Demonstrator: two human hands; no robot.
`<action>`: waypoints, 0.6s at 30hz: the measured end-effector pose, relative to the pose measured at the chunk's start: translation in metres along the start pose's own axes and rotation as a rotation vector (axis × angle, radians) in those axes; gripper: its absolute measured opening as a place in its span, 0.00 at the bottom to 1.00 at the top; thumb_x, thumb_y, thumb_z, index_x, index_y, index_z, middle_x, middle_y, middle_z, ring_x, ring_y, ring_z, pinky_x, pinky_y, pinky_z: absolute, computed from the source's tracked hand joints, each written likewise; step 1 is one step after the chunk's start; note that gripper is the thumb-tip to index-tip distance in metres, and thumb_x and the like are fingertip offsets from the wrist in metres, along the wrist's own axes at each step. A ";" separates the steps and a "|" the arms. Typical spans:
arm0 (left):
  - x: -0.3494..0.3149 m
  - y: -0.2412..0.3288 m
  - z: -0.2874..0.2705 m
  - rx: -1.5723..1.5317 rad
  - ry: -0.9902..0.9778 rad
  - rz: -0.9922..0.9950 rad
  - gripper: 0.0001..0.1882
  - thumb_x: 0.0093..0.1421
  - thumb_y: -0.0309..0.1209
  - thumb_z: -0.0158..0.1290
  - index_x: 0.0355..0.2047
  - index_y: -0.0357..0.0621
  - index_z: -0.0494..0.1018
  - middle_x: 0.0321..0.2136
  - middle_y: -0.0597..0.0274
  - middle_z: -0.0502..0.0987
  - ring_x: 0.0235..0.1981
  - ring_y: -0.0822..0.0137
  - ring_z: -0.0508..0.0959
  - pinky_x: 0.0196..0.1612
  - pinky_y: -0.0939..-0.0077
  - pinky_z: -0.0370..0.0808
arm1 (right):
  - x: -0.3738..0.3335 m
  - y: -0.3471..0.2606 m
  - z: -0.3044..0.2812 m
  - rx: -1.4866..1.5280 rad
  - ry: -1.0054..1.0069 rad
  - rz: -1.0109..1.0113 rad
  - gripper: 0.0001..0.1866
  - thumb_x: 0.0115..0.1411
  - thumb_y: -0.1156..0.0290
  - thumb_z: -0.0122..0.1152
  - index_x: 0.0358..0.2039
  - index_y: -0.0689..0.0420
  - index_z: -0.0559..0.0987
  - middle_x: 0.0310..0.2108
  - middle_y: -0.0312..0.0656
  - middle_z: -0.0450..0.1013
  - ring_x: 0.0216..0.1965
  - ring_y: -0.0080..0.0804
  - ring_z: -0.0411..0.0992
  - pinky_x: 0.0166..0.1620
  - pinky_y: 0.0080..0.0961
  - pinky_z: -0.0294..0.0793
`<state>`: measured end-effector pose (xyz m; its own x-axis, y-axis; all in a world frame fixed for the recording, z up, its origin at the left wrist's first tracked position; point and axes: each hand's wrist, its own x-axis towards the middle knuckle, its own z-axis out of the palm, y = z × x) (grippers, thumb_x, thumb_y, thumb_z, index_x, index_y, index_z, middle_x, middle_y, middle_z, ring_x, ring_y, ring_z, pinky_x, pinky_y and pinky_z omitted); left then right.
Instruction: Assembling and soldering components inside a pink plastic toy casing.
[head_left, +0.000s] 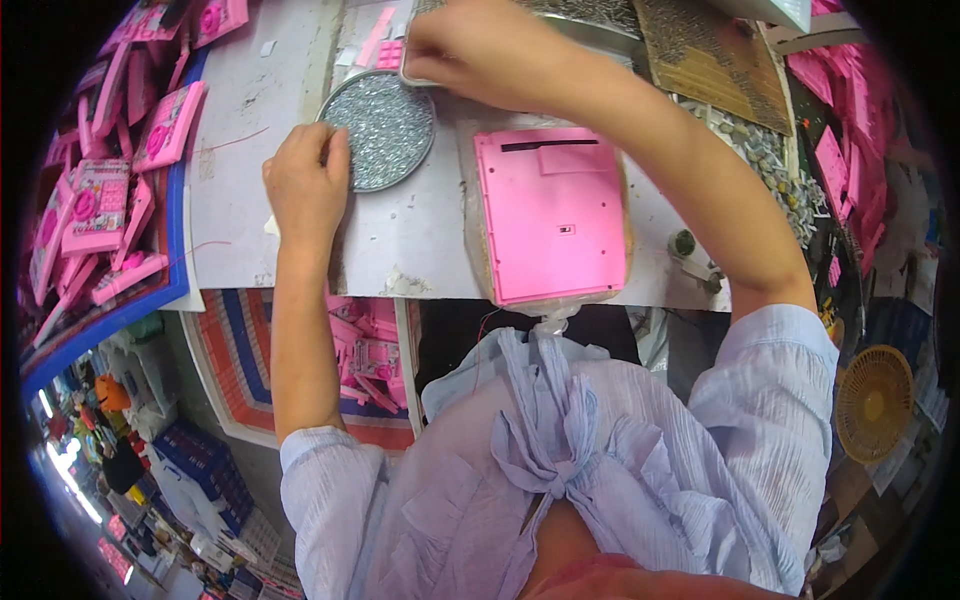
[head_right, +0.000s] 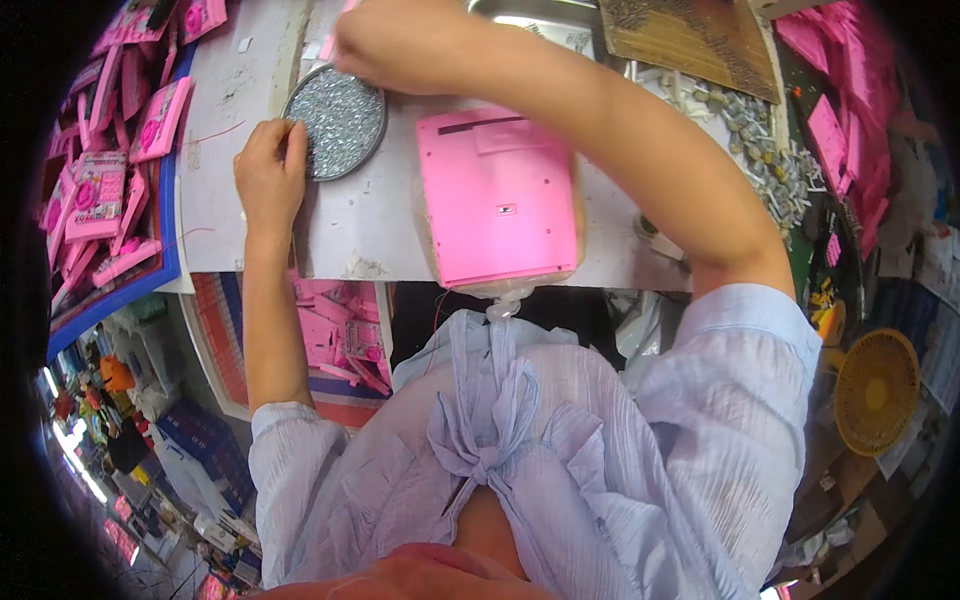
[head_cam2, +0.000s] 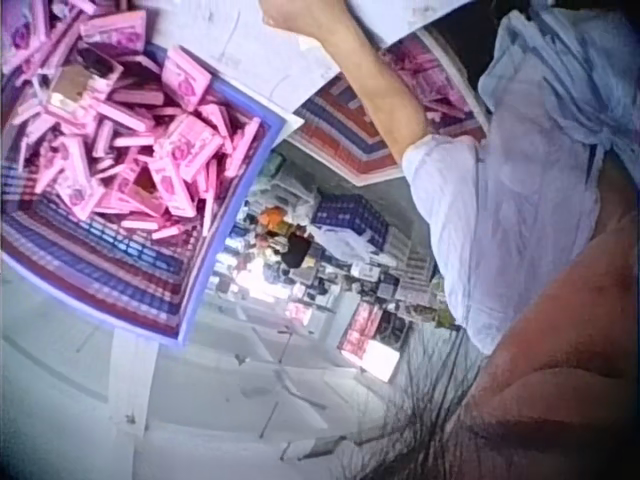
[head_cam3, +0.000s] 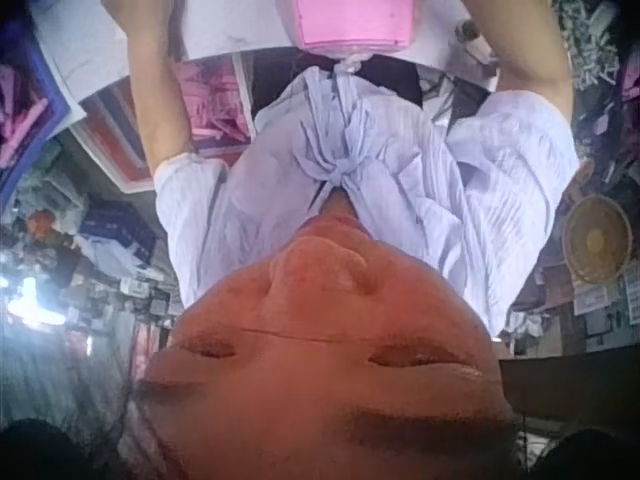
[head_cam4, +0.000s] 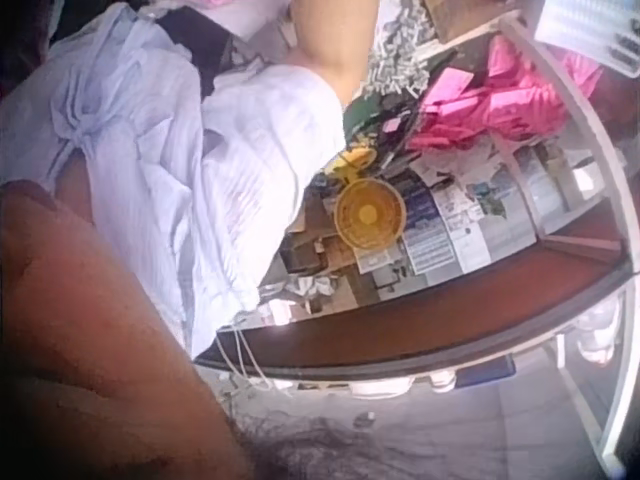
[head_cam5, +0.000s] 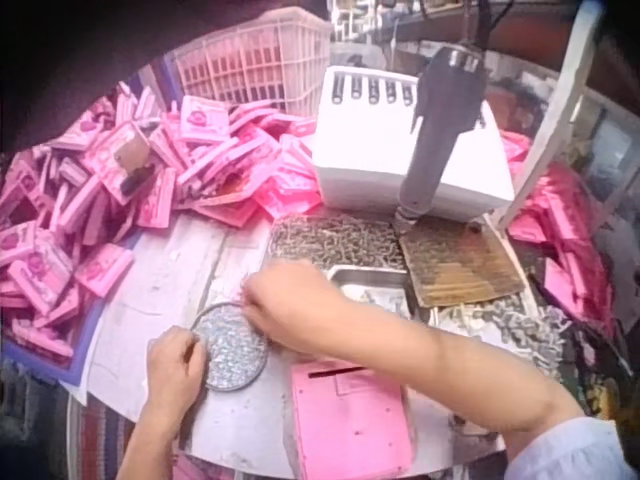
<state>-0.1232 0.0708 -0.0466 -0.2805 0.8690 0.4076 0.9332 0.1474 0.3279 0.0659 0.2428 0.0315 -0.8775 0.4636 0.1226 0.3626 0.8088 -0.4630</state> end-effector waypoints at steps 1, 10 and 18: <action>0.001 -0.001 -0.003 -0.030 -0.010 -0.009 0.09 0.62 0.35 0.58 0.28 0.43 0.78 0.26 0.60 0.78 0.30 0.56 0.78 0.36 0.60 0.68 | -0.028 0.013 -0.016 0.070 0.018 0.001 0.09 0.59 0.69 0.61 0.31 0.60 0.84 0.30 0.49 0.81 0.35 0.44 0.79 0.40 0.40 0.76; 0.010 0.007 0.003 -0.173 -0.060 -0.173 0.07 0.61 0.31 0.60 0.34 0.39 0.79 0.29 0.55 0.82 0.27 0.61 0.81 0.34 0.69 0.76 | -0.124 0.065 -0.062 -0.123 -0.320 0.016 0.08 0.61 0.67 0.63 0.33 0.59 0.81 0.27 0.47 0.78 0.31 0.48 0.77 0.36 0.40 0.76; 0.001 0.013 -0.005 -0.209 -0.030 -0.159 0.07 0.62 0.29 0.60 0.36 0.38 0.80 0.27 0.60 0.80 0.23 0.71 0.73 0.30 0.76 0.71 | -0.089 0.047 -0.056 -0.631 -0.574 -0.274 0.05 0.57 0.73 0.60 0.26 0.58 0.83 0.28 0.46 0.80 0.33 0.46 0.81 0.37 0.39 0.80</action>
<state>-0.1126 0.0713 -0.0373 -0.4100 0.8567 0.3131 0.8106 0.1849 0.5556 0.1789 0.2596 0.0479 -0.9192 0.1098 -0.3781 0.0741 0.9914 0.1077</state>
